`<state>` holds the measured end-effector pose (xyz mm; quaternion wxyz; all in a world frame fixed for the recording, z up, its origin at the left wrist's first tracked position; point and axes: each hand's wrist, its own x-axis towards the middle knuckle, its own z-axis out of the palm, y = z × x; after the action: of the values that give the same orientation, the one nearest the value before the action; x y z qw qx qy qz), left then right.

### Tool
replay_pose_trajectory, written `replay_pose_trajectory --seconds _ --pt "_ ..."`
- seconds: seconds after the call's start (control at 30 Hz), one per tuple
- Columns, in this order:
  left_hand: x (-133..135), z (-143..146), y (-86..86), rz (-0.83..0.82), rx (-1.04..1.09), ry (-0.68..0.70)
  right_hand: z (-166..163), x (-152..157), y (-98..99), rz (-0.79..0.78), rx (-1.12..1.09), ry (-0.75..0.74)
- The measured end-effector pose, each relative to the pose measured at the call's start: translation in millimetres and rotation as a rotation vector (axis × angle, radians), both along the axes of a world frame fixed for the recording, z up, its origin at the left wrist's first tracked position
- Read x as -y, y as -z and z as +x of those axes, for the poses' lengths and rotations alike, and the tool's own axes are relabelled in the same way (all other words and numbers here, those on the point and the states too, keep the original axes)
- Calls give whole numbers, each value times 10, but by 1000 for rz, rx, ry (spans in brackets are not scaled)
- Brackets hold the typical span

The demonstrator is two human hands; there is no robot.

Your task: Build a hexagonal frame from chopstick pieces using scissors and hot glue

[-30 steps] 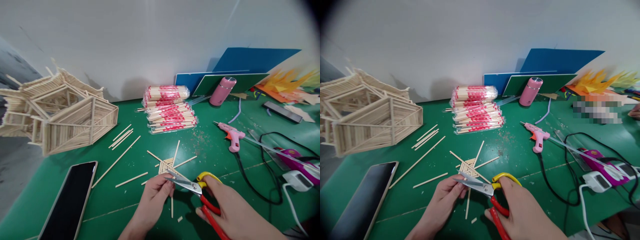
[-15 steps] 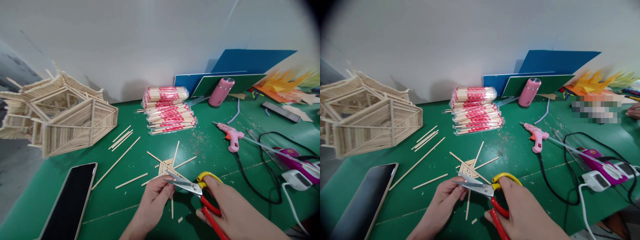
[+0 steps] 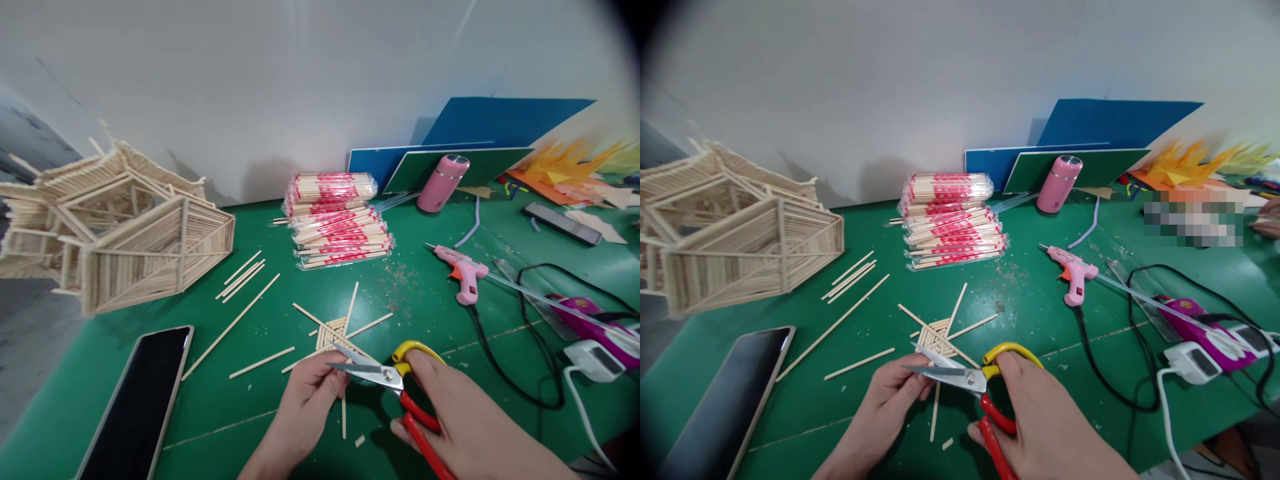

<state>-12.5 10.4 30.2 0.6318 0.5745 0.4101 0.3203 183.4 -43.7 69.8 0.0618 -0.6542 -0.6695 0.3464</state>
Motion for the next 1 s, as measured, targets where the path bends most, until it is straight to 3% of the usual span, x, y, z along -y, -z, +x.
replay_pose_trajectory --seconds 0.47,1.0 --pt "38 10 38 -5 -20 -79 -46 -10 62 -24 26 40" --pt "24 -18 23 35 -69 -58 -95 -70 55 -38 73 13"
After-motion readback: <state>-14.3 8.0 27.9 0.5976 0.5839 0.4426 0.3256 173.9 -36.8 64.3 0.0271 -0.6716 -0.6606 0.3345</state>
